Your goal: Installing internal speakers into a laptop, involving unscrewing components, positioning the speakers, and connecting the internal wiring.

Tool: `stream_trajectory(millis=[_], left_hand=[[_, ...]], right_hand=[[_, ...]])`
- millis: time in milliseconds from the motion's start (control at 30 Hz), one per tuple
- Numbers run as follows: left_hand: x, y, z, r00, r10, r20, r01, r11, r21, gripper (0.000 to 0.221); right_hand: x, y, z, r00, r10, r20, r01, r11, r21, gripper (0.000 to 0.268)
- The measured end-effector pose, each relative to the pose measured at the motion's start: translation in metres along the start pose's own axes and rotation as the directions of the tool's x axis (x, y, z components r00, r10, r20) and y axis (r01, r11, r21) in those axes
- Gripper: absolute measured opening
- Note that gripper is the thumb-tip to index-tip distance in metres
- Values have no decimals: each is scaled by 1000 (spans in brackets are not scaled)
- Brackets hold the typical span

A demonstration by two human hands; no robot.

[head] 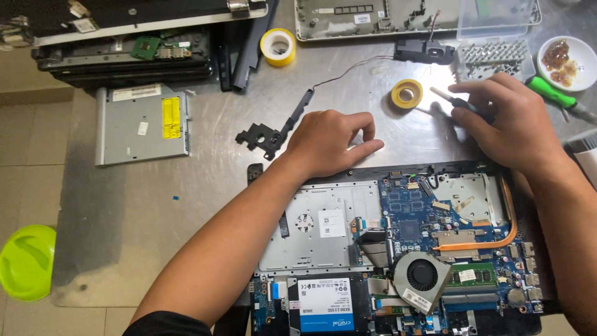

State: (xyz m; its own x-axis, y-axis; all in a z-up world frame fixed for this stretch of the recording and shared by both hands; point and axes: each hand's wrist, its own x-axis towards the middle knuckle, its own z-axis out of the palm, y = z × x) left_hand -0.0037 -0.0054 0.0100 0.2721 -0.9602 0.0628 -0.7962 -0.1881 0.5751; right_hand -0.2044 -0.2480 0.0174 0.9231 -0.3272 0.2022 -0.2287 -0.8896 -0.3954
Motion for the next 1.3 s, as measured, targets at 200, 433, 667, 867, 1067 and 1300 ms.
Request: stream_trajectory(millis=[200,433,667,867,1067,1300], left_hand=[[-3,7,-9,996,-75,40,76,997,-23,27],[-1,5,-6,999,-52,13,52,999,5,27],[-5,12,-14,994,-103,47,103,995,4,27],[-7,21,-26,981,-161,104,161,987,10,34],[-8,9,-17,1000,0,24,0,1000,-28,29],[-11,8,-16,998,60,-14,-60,998,13,25]], right_hand=[[-9,31,8,982,1,-189,-26,991,-129,21],[-6,11,3,984,147,-101,-160,977,-137,27],[-5,-21,-13,941,-195,-277,151,973,-174,42],[30,-90,-5,928,-358,-101,329,918,-221,41],[96,-150,14,893,-420,159,446,872,-203,30],[149,-202,35,794,-339,505,479,860,-176,21]])
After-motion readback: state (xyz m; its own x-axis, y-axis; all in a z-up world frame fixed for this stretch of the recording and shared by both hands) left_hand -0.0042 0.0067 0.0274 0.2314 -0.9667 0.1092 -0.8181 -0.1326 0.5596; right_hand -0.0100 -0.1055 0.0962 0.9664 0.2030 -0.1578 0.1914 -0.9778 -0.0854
